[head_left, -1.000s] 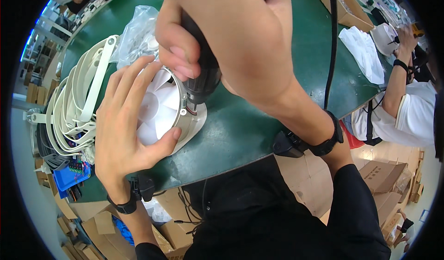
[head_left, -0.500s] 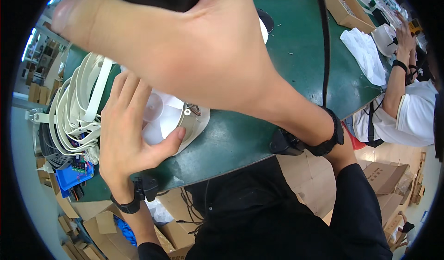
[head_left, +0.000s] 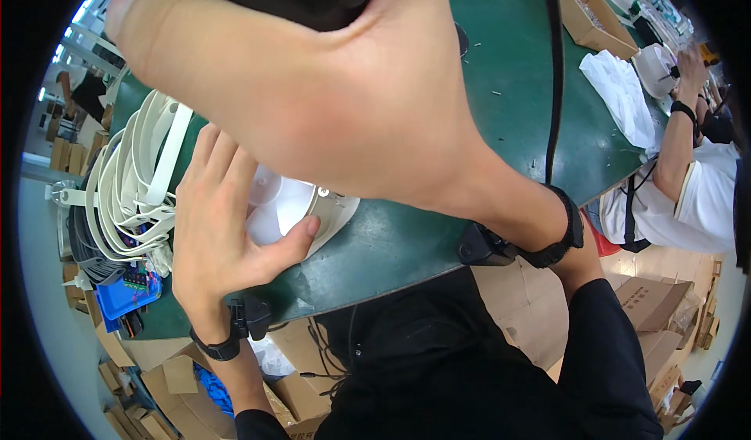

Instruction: The person assembles white circular electronic devices at a factory workstation. They use a power screwdriver to secure circuit boards and fan blades into white plastic housings. The person handles multiple units sequentially, placing finished assemblies on the table.

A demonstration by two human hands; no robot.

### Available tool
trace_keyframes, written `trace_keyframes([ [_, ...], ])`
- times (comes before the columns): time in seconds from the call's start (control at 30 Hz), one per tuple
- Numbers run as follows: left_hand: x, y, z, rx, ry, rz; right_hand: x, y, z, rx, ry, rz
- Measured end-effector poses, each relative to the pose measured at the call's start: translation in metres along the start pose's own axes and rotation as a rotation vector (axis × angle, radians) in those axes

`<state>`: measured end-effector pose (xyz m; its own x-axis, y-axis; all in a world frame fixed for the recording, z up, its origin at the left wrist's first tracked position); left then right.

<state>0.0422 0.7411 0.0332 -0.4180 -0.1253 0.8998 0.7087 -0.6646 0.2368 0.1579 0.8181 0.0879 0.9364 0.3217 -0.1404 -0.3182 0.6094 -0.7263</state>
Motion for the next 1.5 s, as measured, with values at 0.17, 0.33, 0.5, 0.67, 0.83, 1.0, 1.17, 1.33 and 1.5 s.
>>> trace_keyframes([
  [0.17, 0.001, -0.004, -0.004, 0.072, -0.033, 0.022, 0.003, 0.003, -0.005, -0.011, 0.008, 0.017],
  [0.33, -0.005, -0.008, -0.009, 0.145, -0.010, -0.022, 0.001, -0.003, -0.004, 0.033, 0.014, -0.001],
  [0.5, -0.010, -0.025, -0.023, 0.218, -0.027, -0.032, -0.006, -0.007, -0.006, 0.083, 0.027, -0.002],
  [0.67, -0.008, -0.023, -0.015, 0.185, -0.048, -0.025, -0.004, -0.013, -0.003, 0.158, 0.029, -0.005],
  [0.83, 0.005, -0.005, -0.001, 0.028, -0.111, 0.040, 0.009, -0.014, -0.002, -0.036, 0.028, 0.090],
  [1.0, 0.018, 0.003, 0.007, 0.004, -0.282, 0.233, 0.037, -0.014, -0.003, -0.078, 0.048, 0.156],
  [1.17, 0.022, -0.001, -0.015, 0.376, -0.250, 0.145, 0.029, -0.029, -0.002, -0.272, -0.079, 0.222],
  [1.33, 0.009, -0.008, -0.022, 0.046, -0.128, 0.175, 0.020, 0.001, -0.017, -0.304, -0.086, 0.131],
  [1.5, 0.011, 0.004, -0.026, 0.228, -0.099, -0.017, 0.012, 0.006, -0.031, -0.306, -0.101, 0.078],
])
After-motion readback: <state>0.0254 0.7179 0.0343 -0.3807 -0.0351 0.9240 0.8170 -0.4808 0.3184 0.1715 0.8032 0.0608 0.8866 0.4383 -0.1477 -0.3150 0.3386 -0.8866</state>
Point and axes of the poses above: each hand's wrist, its own z-axis towards the middle knuckle, its own x-axis out of the back of the hand, y = z × x, the point moved 7 cm from there along z, towards the middle knuckle, and after that the axes turned 7 degrees about -x, right-handed, at the moved point
